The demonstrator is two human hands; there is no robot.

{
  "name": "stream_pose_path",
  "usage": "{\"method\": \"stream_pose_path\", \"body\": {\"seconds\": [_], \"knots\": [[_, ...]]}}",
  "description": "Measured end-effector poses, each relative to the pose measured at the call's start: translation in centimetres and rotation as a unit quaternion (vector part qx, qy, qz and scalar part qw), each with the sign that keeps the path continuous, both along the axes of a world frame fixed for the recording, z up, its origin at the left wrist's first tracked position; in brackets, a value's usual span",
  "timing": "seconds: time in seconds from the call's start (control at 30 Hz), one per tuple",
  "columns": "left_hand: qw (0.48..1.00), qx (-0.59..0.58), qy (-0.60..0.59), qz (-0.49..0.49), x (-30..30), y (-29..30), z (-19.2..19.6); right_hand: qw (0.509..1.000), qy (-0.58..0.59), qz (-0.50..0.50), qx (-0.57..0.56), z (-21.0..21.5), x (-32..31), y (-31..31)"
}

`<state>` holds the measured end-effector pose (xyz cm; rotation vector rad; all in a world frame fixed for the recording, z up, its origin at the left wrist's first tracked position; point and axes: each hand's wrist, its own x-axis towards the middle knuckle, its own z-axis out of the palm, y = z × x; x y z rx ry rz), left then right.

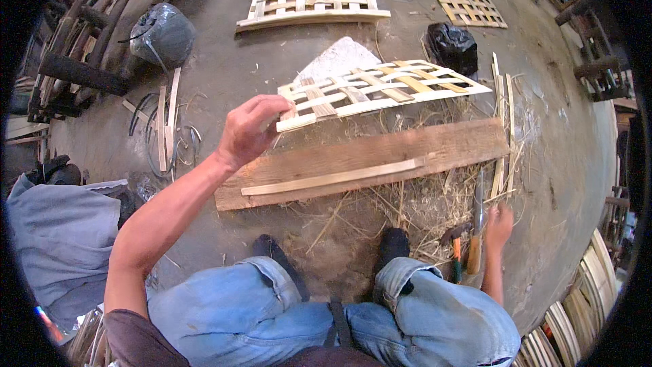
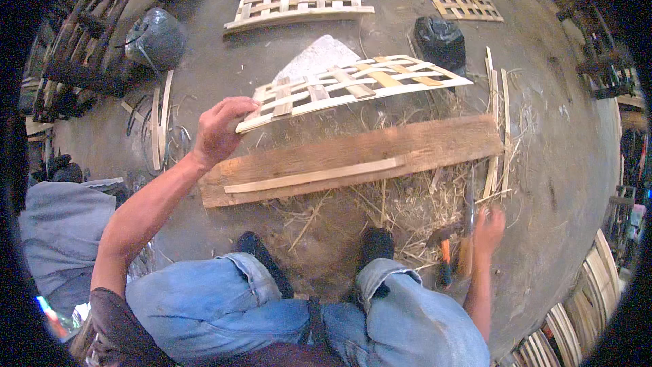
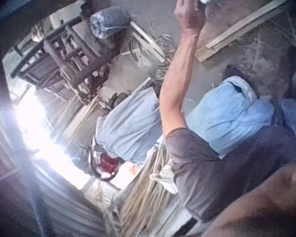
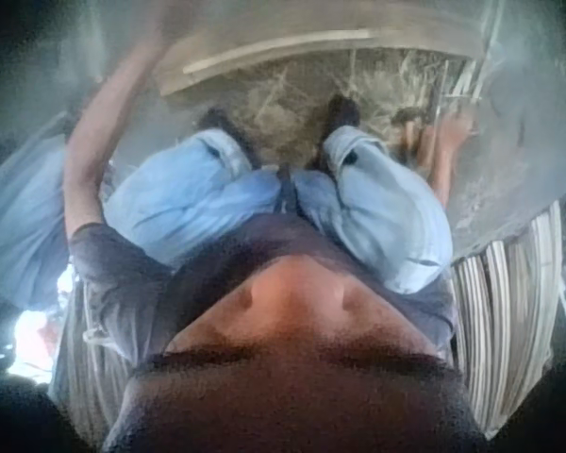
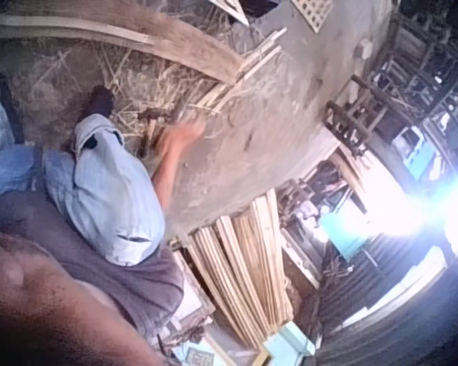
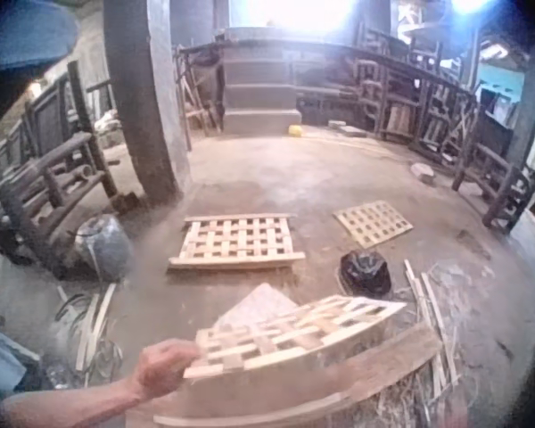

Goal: The person assembles a wooden lattice panel by hand, inserting thin wooden strips into a frame and tapping them into place with a hammer. They flip the panel to work on both sides and use a machete to trim excess material.

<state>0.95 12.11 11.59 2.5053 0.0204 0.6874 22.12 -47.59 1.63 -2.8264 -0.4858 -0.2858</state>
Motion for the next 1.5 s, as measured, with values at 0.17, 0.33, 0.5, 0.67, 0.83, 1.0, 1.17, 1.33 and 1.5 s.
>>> {"method": "stream_pose_path", "body": {"seconds": [0.17, 0.33, 0.5, 0.67, 0.83, 1.0, 1.17, 1.33, 1.5], "knots": [[1.0, 0.005, 0.015, -0.006, -0.3, -0.2, -0.5, 0.715, 0.569, 0.006, 0.407, 6.0, 13.5, 17.0], [0.999, 0.031, 0.037, -0.006, -1.7, -0.4, -0.7, 0.689, 0.633, 0.115, 0.334, 4.8, 15.4, 24.8], [0.994, 0.071, 0.068, 0.038, -4.8, -0.1, -2.0, 0.67, 0.582, 0.157, 0.433, 3.5, 10.2, 24.7], [0.982, 0.027, 0.122, 0.145, -7.1, -1.0, -4.4, 0.658, 0.577, 0.171, 0.453, 0.6, 6.8, 25.1], [0.879, -0.33, 0.299, 0.167, -9.4, 0.3, -8.8, 0.671, 0.585, 0.134, 0.436, -0.7, 6.2, 26.0], [0.849, -0.393, 0.306, 0.175, -9.7, 1.0, -10.0, 0.663, 0.605, 0.109, 0.427, -0.8, 5.5, 25.2], [0.961, -0.035, 0.27, 0.046, -11.2, 0.3, -7.6, 0.67, 0.604, 0.086, 0.424, -0.7, 5.3, 25.1], [0.947, 0.007, 0.32, -0.025, -13.2, -0.3, -7.6, 0.66, 0.608, 0.095, 0.431, -1.2, 5.5, 25.3], [0.941, -0.016, 0.337, -0.003, -12.6, 0.2, -8.3, 0.669, 0.605, 0.098, 0.42, -1.1, 6.3, 25.2]]}}
